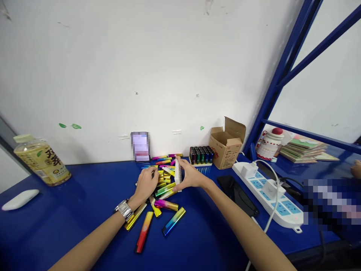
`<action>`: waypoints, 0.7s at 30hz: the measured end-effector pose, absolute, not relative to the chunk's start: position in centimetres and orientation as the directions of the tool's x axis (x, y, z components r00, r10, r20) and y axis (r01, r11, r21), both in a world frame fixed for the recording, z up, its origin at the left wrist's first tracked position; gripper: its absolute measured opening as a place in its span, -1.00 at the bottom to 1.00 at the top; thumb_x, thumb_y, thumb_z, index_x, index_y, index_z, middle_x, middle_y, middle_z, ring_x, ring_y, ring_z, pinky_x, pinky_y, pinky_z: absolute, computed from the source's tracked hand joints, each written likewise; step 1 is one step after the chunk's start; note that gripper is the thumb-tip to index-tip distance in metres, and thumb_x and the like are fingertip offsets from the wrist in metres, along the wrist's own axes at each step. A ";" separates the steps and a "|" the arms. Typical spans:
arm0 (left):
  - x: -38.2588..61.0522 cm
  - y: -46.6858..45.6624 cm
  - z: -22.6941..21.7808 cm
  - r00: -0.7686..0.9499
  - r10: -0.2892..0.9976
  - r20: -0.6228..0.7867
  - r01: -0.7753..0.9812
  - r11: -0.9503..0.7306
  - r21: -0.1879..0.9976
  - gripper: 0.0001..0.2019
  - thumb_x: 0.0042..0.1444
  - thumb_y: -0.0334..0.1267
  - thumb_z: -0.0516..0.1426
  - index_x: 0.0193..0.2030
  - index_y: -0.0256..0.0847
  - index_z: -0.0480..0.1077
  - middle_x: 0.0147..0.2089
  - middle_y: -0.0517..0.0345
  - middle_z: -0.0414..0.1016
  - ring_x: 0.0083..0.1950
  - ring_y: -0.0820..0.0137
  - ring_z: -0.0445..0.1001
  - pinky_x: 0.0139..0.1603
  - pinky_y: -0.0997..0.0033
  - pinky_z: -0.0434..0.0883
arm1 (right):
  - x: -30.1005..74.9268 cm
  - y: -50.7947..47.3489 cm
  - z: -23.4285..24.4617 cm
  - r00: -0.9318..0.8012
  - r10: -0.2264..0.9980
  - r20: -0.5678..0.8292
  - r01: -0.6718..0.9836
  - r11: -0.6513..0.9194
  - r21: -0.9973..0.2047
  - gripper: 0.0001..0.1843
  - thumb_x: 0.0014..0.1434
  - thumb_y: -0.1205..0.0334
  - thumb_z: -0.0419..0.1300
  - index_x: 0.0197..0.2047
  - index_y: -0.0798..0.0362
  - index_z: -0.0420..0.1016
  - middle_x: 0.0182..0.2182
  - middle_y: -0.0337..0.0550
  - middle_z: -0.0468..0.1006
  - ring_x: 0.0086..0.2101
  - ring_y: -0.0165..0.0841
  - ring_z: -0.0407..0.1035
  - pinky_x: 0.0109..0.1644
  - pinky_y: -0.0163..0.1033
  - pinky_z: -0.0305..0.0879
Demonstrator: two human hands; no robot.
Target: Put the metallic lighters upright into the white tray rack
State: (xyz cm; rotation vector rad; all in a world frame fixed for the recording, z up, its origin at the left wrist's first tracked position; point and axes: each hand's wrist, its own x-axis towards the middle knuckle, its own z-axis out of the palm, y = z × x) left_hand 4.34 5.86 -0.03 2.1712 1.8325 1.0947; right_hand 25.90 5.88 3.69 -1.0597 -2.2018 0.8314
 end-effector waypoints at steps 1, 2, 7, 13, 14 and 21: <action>4.4 5.9 0.0 0.021 0.893 0.450 0.822 -0.272 0.500 -0.77 0.16 -0.32 -0.04 -0.26 -0.23 0.45 -0.19 -0.02 0.56 -0.11 0.19 0.44 -0.06 0.24 0.31 | 25.9 5.9 3.7 -0.535 0.820 0.201 0.478 0.490 -0.729 0.40 -0.35 -0.11 0.47 0.42 0.03 -0.23 0.31 0.14 0.00 0.28 0.02 -0.06 0.33 0.09 -0.11; 4.4 5.9 0.0 0.022 0.894 0.449 0.823 -0.271 0.500 -0.76 0.16 -0.32 -0.04 -0.26 -0.23 0.46 -0.18 -0.03 0.56 -0.10 0.19 0.44 -0.05 0.24 0.31 | 26.0 5.8 3.8 -0.533 0.824 0.192 0.483 0.483 -0.731 0.40 -0.34 -0.11 0.47 0.42 0.04 -0.23 0.31 0.14 -0.01 0.28 0.02 -0.06 0.33 0.09 -0.11; 4.5 5.8 0.0 0.019 0.895 0.445 0.825 -0.266 0.499 -0.76 0.16 -0.31 -0.04 -0.26 -0.24 0.46 -0.17 -0.03 0.55 -0.09 0.19 0.43 -0.02 0.23 0.30 | 26.1 5.7 4.1 -0.531 0.825 0.191 0.496 0.486 -0.720 0.39 -0.34 -0.09 0.47 0.42 0.08 -0.20 0.29 0.16 0.03 0.27 0.03 -0.03 0.33 0.09 -0.11; 4.5 5.7 0.1 0.016 0.901 0.433 0.826 -0.256 0.503 -0.76 0.16 -0.32 -0.04 -0.25 -0.25 0.46 -0.16 -0.05 0.55 -0.07 0.17 0.43 -0.02 0.21 0.30 | 26.4 6.0 4.2 -0.515 0.835 0.193 0.517 0.482 -0.707 0.40 -0.35 -0.12 0.47 0.42 0.06 -0.19 0.30 0.15 0.03 0.27 0.06 -0.03 0.32 0.10 -0.06; 4.5 5.7 0.1 0.014 0.902 0.431 0.826 -0.254 0.503 -0.76 0.17 -0.32 -0.04 -0.24 -0.25 0.46 -0.16 -0.05 0.55 -0.07 0.17 0.43 -0.02 0.22 0.30 | 26.5 6.1 4.2 -0.517 0.834 0.195 0.519 0.486 -0.703 0.39 -0.35 -0.12 0.47 0.42 0.06 -0.18 0.30 0.15 0.03 0.27 0.06 -0.04 0.32 0.09 -0.05; 4.4 5.7 0.1 0.024 0.906 0.423 0.826 -0.256 0.502 -0.77 0.17 -0.32 -0.04 -0.26 -0.24 0.45 -0.17 -0.02 0.55 -0.10 0.20 0.43 -0.04 0.24 0.31 | 26.9 6.0 5.0 -0.525 0.843 0.117 0.572 0.451 -0.685 0.38 -0.33 -0.14 0.45 0.42 0.10 -0.18 0.31 0.19 0.03 0.25 0.05 0.01 0.30 0.08 -0.01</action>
